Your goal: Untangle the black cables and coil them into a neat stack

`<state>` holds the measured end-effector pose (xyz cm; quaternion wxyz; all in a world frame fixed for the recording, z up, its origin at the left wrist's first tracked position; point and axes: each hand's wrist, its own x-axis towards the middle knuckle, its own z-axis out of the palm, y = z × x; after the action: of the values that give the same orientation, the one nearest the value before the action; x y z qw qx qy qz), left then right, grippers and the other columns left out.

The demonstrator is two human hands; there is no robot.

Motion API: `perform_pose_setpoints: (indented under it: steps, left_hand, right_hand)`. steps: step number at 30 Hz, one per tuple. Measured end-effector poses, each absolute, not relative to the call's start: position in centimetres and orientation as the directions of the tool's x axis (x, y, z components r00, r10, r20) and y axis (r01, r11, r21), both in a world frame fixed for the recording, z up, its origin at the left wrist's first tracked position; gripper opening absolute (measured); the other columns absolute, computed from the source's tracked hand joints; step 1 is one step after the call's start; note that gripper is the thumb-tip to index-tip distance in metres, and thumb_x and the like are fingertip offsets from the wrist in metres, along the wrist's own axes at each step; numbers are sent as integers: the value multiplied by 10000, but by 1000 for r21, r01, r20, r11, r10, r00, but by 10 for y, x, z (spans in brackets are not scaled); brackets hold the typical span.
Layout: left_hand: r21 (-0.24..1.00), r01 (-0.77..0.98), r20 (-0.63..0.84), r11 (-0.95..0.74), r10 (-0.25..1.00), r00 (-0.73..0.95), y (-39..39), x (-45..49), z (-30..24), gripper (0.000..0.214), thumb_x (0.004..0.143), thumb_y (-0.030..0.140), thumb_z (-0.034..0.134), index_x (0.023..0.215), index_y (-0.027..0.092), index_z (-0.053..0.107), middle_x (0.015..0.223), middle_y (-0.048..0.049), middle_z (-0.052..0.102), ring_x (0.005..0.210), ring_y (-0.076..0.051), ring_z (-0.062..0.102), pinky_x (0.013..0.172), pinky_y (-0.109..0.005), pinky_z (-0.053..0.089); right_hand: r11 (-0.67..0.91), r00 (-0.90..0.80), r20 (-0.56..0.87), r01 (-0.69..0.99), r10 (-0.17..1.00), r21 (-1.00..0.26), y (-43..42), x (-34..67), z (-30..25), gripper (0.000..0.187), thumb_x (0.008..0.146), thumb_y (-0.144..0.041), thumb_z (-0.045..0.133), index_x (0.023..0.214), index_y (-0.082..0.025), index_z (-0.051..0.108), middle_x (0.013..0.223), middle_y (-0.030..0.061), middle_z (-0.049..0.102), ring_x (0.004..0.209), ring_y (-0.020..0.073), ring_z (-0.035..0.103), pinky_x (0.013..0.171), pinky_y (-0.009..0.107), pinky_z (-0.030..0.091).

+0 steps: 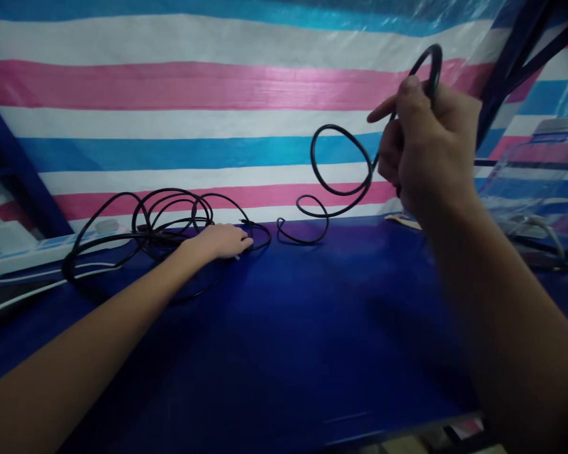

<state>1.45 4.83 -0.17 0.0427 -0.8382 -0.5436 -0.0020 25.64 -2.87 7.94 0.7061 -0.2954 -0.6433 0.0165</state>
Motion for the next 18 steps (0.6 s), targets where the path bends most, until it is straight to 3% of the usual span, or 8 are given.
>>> perform_pose_setpoints:
  steps: [2, 5, 9, 11, 13, 15, 18]
  left_hand:
    - [-88, 909, 46, -408, 910, 413, 52, -1, -5, 361, 818, 459, 483, 772, 186, 714, 868, -139, 718, 799, -297, 652, 704, -383, 468]
    - [-137, 922, 114, -363, 919, 378, 57, -30, -7, 264, 769, 389, 560, 710, 165, 688, 762, -147, 693, 728, -303, 641, 660, -385, 454]
    - [-146, 931, 356, -335, 860, 365, 52, -45, -2, 216, 825, 253, 477, 842, 163, 674, 892, -140, 689, 900, -302, 622, 793, -394, 432]
    - [-8, 919, 610, -395, 726, 317, 39, -30, 7, 269, 865, 257, 422, 953, 169, 660, 1028, -131, 680, 957, -276, 607, 833, -376, 422]
    - [202, 803, 824, -561, 540, 169, 22, -3, 15, 296, 893, 304, 400, 979, 181, 655, 1032, -101, 682, 919, -228, 609, 818, -337, 430]
    - [281, 622, 826, -731, 514, 232, 6, 25, 17, 314, 903, 360, 401, 906, 178, 657, 904, -66, 691, 883, -204, 608, 788, -307, 434]
    - [546, 488, 599, -681, 725, 341, -8, 48, 3, 452, 928, 448, 324, 758, 166, 634, 635, -36, 628, 617, -167, 579, 608, -274, 414]
  right_hand:
    - [801, 153, 909, 431, 389, -415, -28, 261, 78, 301, 919, -342, 462, 684, -194, 578, 453, -36, 369, 377, 94, 314, 417, 273, 218]
    - [698, 108, 921, 621, 375, -357, -24, 266, 76, 318, 917, -286, 454, 673, -163, 617, 472, -27, 379, 441, 92, 357, 494, 277, 243]
    - [591, -179, 862, 790, 475, -163, -22, 254, 65, 330, 890, -301, 526, 627, -141, 642, 465, -36, 355, 473, 84, 352, 544, 271, 233]
    - [628, -411, 750, 778, 519, -8, -23, 235, 53, 349, 880, -337, 550, 602, -145, 636, 466, -28, 389, 467, 84, 348, 543, 269, 228]
    - [693, -631, 578, 705, 517, 151, -25, 214, 40, 317, 866, -334, 571, 624, -148, 654, 511, 3, 492, 488, 101, 397, 549, 277, 244]
    - [747, -768, 431, 610, 474, 265, -26, 197, 28, 221, 842, -302, 597, 715, -149, 692, 645, 56, 616, 583, 149, 500, 583, 291, 299]
    - [790, -821, 377, 543, 429, 284, -19, 196, 18, 117, 799, -202, 598, 793, -155, 705, 848, 103, 679, 811, 223, 582, 725, 332, 391]
